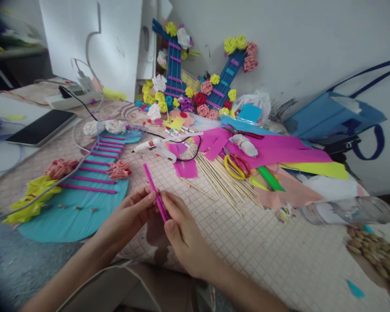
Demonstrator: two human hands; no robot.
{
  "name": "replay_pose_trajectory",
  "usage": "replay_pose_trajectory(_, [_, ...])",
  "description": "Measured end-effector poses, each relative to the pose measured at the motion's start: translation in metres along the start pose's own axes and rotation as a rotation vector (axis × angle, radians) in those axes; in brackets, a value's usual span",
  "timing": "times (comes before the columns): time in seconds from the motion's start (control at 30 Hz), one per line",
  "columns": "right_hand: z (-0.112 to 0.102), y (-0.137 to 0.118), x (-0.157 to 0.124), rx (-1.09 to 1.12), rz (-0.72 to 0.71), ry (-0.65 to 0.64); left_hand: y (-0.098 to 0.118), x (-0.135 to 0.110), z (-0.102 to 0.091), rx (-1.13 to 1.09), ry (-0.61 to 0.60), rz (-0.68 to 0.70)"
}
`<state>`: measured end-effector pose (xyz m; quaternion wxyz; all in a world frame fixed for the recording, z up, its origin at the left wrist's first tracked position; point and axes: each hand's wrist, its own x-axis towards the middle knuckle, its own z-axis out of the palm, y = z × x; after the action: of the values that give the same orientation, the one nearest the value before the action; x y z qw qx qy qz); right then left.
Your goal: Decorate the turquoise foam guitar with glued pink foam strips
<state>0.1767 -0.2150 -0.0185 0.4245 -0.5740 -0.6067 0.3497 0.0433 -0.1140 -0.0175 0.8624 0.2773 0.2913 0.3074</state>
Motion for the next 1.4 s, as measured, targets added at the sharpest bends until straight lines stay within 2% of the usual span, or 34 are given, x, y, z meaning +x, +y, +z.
replay_pose_trajectory(0.43, [0.000, -0.003, -0.006, -0.161, -0.069, -0.082, -0.004, 0.000, 0.001, -0.047, 0.067, 0.004])
replay_pose_trajectory(0.63, [-0.002, 0.003, -0.010, -0.142, -0.033, 0.062, -0.002, 0.002, 0.001, -0.078, 0.083, -0.017])
replay_pose_trajectory(0.8, [0.001, 0.001, -0.009, -0.127, -0.029, -0.040, -0.003, 0.002, 0.003, -0.107, 0.055, -0.020])
replay_pose_trajectory(1.03, [0.003, 0.000, -0.018, -0.183, -0.053, -0.083, -0.006, 0.004, 0.002, -0.178, 0.149, 0.027])
replay_pose_trajectory(1.23, [0.001, 0.005, -0.026, -0.205, -0.016, -0.005, -0.005, 0.005, 0.004, -0.225, 0.218, 0.006])
replay_pose_trajectory(1.4, [0.004, 0.005, -0.028, -0.260, -0.103, -0.057, -0.006, 0.007, 0.002, -0.238, 0.188, 0.041])
